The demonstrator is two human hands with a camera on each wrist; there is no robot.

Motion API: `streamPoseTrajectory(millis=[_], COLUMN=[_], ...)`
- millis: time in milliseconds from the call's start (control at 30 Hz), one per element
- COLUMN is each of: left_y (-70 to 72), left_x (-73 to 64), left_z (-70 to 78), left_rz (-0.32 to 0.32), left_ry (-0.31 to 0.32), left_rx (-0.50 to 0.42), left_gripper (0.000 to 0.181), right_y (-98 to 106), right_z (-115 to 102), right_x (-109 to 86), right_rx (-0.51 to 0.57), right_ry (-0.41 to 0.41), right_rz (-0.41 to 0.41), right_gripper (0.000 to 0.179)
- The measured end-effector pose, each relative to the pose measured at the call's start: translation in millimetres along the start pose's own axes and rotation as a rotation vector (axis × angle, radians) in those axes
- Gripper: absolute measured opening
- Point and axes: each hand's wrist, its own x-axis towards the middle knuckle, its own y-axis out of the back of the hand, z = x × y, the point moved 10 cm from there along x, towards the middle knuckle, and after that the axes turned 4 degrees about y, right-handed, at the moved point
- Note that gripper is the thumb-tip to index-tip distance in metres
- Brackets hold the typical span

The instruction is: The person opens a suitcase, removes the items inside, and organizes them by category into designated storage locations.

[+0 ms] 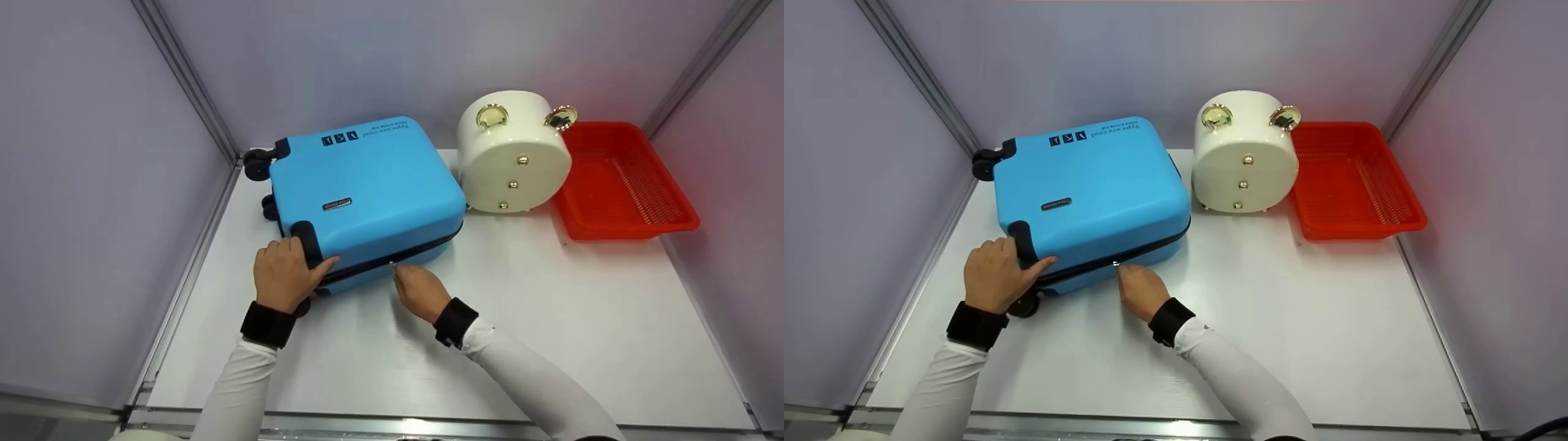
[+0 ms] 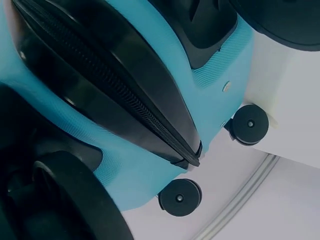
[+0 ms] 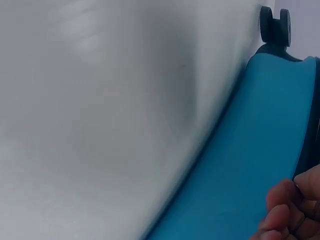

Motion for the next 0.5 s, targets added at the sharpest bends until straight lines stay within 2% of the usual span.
streamPoseTrajectory(millis=[267, 400, 500], left_y=[-2.3, -1.9, -0.3], left_x=[-2.7, -2.6, -3.5], left_z=[-1.6, -2.2, -3.0], left_rz=[0.001, 0.025, 0.046], left_ry=[0.002, -0.001, 0.005], left_rx=[-0.009, -0.02, -0.014], left_gripper=[0.083, 0.082, 0.084], right_y=[-28, -25, -10], right_z=[-53, -54, -46], right_x=[12.2, 17.0, 19.3], right_rx=[-0.14, -0.153, -0.148], right_ry=[0.159, 0.154, 0.142], right_rz=[-0.107, -0.11, -0.071], right_gripper=[0.019, 0.02, 0.026])
